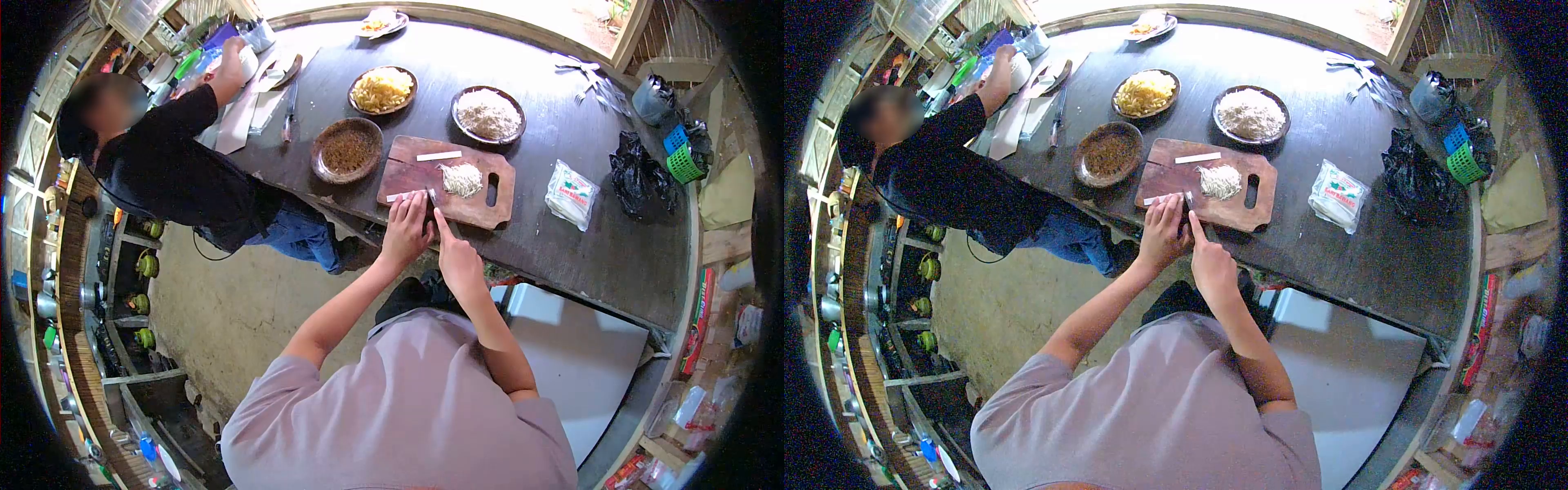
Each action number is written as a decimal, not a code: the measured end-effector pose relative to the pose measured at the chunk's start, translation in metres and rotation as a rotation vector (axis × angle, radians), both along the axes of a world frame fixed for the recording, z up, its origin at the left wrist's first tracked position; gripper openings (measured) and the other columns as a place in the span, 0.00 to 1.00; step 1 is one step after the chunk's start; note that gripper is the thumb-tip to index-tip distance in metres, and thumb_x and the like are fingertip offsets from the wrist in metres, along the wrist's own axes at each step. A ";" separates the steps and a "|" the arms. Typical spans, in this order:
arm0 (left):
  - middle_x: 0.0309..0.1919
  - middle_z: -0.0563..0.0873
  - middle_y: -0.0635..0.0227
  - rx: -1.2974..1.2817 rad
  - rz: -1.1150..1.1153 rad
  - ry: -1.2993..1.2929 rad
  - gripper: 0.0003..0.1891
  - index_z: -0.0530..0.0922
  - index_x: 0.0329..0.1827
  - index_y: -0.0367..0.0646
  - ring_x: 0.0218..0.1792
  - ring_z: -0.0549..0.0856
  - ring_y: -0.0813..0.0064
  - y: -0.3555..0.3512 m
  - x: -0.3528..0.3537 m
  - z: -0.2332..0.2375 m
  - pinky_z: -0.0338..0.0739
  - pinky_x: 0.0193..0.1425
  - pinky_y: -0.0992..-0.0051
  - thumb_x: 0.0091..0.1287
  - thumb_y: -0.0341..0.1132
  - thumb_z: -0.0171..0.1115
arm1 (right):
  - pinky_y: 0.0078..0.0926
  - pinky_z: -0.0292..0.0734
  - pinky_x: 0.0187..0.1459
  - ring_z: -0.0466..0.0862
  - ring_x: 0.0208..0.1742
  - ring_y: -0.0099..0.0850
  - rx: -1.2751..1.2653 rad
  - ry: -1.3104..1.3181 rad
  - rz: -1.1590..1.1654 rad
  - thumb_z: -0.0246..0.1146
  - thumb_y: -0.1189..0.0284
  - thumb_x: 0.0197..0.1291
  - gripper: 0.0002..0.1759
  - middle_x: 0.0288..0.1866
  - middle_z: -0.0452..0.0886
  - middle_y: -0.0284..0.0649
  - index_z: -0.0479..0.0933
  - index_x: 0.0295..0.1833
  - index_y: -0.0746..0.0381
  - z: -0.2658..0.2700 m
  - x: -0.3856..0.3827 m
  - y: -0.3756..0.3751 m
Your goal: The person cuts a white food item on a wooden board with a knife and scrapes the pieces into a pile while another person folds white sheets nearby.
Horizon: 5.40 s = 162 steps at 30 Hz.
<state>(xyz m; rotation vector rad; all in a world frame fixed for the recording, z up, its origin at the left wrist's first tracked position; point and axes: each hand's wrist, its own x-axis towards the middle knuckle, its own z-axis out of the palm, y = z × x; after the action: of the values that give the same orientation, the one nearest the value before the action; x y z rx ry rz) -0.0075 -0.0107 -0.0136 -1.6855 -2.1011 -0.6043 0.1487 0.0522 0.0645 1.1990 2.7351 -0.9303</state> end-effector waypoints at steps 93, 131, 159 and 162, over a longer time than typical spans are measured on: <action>0.72 0.77 0.48 -0.011 -0.005 -0.054 0.33 0.73 0.72 0.26 0.75 0.75 0.54 -0.002 0.001 0.007 0.62 0.85 0.53 0.66 0.38 0.61 | 0.59 0.87 0.42 0.92 0.38 0.57 0.077 -0.024 0.078 0.54 0.75 0.72 0.44 0.37 0.89 0.61 0.51 0.90 0.39 0.002 0.021 -0.010; 0.71 0.76 0.45 -0.005 -0.042 -0.058 0.32 0.72 0.71 0.24 0.76 0.72 0.51 -0.003 -0.004 0.008 0.63 0.85 0.54 0.64 0.35 0.60 | 0.61 0.87 0.39 0.90 0.36 0.60 0.094 0.102 0.039 0.49 0.56 0.83 0.32 0.35 0.88 0.59 0.56 0.88 0.41 -0.006 -0.015 -0.001; 0.73 0.74 0.46 -0.021 -0.043 -0.075 0.31 0.74 0.71 0.25 0.77 0.71 0.49 -0.006 -0.002 0.010 0.61 0.86 0.53 0.66 0.36 0.61 | 0.58 0.87 0.36 0.90 0.34 0.58 0.092 0.105 0.054 0.49 0.50 0.83 0.32 0.33 0.89 0.58 0.58 0.87 0.43 0.004 -0.006 -0.003; 0.74 0.74 0.45 -0.047 -0.045 -0.046 0.31 0.75 0.70 0.25 0.77 0.71 0.48 -0.006 -0.003 0.007 0.61 0.86 0.53 0.66 0.36 0.62 | 0.64 0.84 0.44 0.89 0.39 0.64 0.027 0.138 0.025 0.48 0.49 0.83 0.32 0.36 0.87 0.65 0.61 0.86 0.45 0.005 -0.024 0.004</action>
<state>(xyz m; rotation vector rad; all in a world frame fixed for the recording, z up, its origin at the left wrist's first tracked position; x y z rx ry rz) -0.0100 -0.0167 -0.0066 -1.7642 -2.1303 -0.6179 0.1248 0.0558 0.0693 1.1429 2.8703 -1.0129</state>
